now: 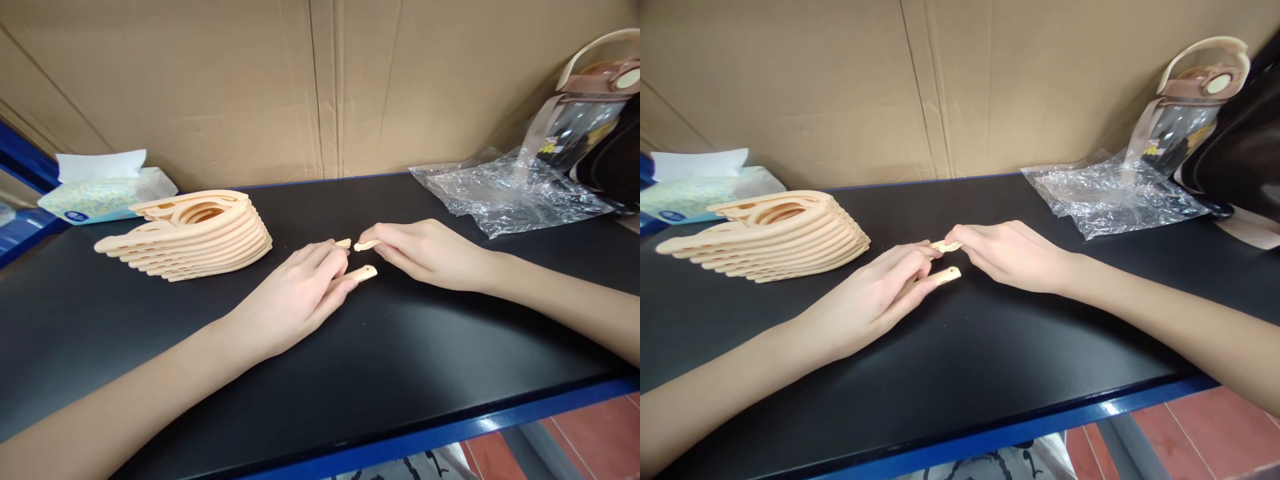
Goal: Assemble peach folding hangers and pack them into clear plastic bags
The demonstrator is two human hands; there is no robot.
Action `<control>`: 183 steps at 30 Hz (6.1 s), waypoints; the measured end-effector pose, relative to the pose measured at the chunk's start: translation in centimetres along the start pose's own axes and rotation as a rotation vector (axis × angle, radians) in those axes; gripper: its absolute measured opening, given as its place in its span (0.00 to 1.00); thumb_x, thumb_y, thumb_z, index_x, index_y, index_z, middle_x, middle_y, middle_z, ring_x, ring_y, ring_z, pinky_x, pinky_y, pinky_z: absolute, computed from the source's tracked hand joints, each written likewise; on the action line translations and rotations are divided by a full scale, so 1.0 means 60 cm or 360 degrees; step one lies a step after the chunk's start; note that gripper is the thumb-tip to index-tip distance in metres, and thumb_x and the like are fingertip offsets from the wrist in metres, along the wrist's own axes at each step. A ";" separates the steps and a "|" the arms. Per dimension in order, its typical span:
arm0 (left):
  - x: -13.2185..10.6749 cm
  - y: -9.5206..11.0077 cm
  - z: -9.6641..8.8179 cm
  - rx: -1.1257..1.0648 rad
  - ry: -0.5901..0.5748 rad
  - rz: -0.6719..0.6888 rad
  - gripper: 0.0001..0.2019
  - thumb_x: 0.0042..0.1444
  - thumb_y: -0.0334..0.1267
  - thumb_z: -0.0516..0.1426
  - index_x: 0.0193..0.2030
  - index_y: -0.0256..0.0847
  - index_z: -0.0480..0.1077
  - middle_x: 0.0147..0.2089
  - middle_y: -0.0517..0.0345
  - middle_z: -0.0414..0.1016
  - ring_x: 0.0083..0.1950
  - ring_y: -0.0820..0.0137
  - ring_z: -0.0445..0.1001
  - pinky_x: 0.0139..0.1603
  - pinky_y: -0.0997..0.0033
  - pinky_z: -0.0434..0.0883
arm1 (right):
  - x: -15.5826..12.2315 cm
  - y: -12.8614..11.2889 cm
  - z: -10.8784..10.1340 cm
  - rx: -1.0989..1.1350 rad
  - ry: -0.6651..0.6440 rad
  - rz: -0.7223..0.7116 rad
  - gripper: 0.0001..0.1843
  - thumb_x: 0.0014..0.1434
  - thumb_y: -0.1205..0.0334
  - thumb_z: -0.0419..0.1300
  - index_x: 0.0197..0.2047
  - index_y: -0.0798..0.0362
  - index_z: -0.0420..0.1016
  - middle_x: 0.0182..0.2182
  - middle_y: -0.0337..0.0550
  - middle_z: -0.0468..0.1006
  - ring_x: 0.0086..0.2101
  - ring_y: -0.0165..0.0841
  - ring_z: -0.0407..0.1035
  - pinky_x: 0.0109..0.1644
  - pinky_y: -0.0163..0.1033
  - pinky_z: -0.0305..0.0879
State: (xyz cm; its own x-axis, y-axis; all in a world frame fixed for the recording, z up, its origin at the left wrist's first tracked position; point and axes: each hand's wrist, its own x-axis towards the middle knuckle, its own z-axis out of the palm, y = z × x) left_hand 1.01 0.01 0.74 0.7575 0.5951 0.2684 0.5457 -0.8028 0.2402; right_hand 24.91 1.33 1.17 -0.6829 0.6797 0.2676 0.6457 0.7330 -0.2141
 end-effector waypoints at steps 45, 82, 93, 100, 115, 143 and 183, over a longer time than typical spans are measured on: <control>0.004 -0.005 -0.002 -0.0024 0.0064 0.0063 0.11 0.70 0.38 0.47 0.40 0.37 0.67 0.54 0.44 0.71 0.62 0.60 0.66 0.61 0.59 0.65 | 0.004 0.000 0.025 0.0284 0.0116 -0.0018 0.20 0.72 0.53 0.41 0.43 0.53 0.70 0.35 0.41 0.69 0.30 0.29 0.65 0.35 0.35 0.59; 0.001 -0.009 0.007 0.0055 0.0148 0.0045 0.14 0.70 0.39 0.48 0.41 0.33 0.71 0.58 0.43 0.70 0.60 0.58 0.68 0.58 0.58 0.70 | 0.004 -0.003 0.020 0.0345 0.0101 0.0065 0.17 0.70 0.49 0.49 0.34 0.51 0.66 0.22 0.34 0.68 0.21 0.27 0.60 0.29 0.32 0.52; 0.003 -0.011 0.009 0.0109 0.0153 0.0026 0.14 0.70 0.40 0.47 0.38 0.36 0.69 0.58 0.45 0.71 0.61 0.59 0.68 0.58 0.58 0.70 | 0.003 -0.006 0.020 0.0342 0.0048 0.0128 0.18 0.70 0.49 0.48 0.33 0.51 0.64 0.23 0.33 0.66 0.22 0.27 0.59 0.29 0.33 0.51; 0.003 -0.009 0.009 0.0128 0.0137 0.0010 0.14 0.70 0.41 0.47 0.38 0.37 0.69 0.58 0.46 0.71 0.61 0.59 0.67 0.59 0.57 0.70 | 0.005 -0.009 0.018 0.0318 0.0018 0.0172 0.18 0.70 0.48 0.47 0.34 0.51 0.64 0.22 0.34 0.65 0.22 0.27 0.59 0.29 0.34 0.49; 0.002 -0.010 0.007 0.0105 0.0118 -0.0002 0.15 0.70 0.40 0.47 0.36 0.37 0.69 0.58 0.45 0.71 0.61 0.59 0.68 0.59 0.56 0.70 | 0.003 -0.012 0.017 0.0288 -0.0037 0.0245 0.21 0.70 0.46 0.46 0.34 0.51 0.67 0.22 0.34 0.66 0.22 0.28 0.59 0.28 0.34 0.49; 0.001 -0.012 0.008 0.0120 0.0102 -0.0010 0.15 0.70 0.40 0.47 0.43 0.35 0.73 0.58 0.45 0.72 0.60 0.59 0.68 0.59 0.56 0.70 | 0.007 -0.013 0.015 0.0207 -0.0115 0.0243 0.22 0.70 0.46 0.44 0.33 0.50 0.67 0.22 0.34 0.65 0.22 0.28 0.58 0.28 0.35 0.49; 0.003 -0.013 0.010 0.0153 0.0054 0.0029 0.16 0.70 0.40 0.48 0.45 0.32 0.74 0.55 0.46 0.75 0.61 0.59 0.67 0.61 0.57 0.69 | 0.004 -0.009 0.017 0.0120 -0.0129 0.0232 0.21 0.69 0.46 0.46 0.35 0.51 0.69 0.19 0.32 0.62 0.20 0.26 0.57 0.27 0.34 0.47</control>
State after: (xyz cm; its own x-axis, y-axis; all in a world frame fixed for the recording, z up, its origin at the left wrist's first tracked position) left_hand 0.92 0.73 0.05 0.7559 0.5798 0.3041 0.5649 -0.8124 0.1449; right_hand 24.03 1.14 0.36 -0.6113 0.7765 0.1530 0.7144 0.6245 -0.3155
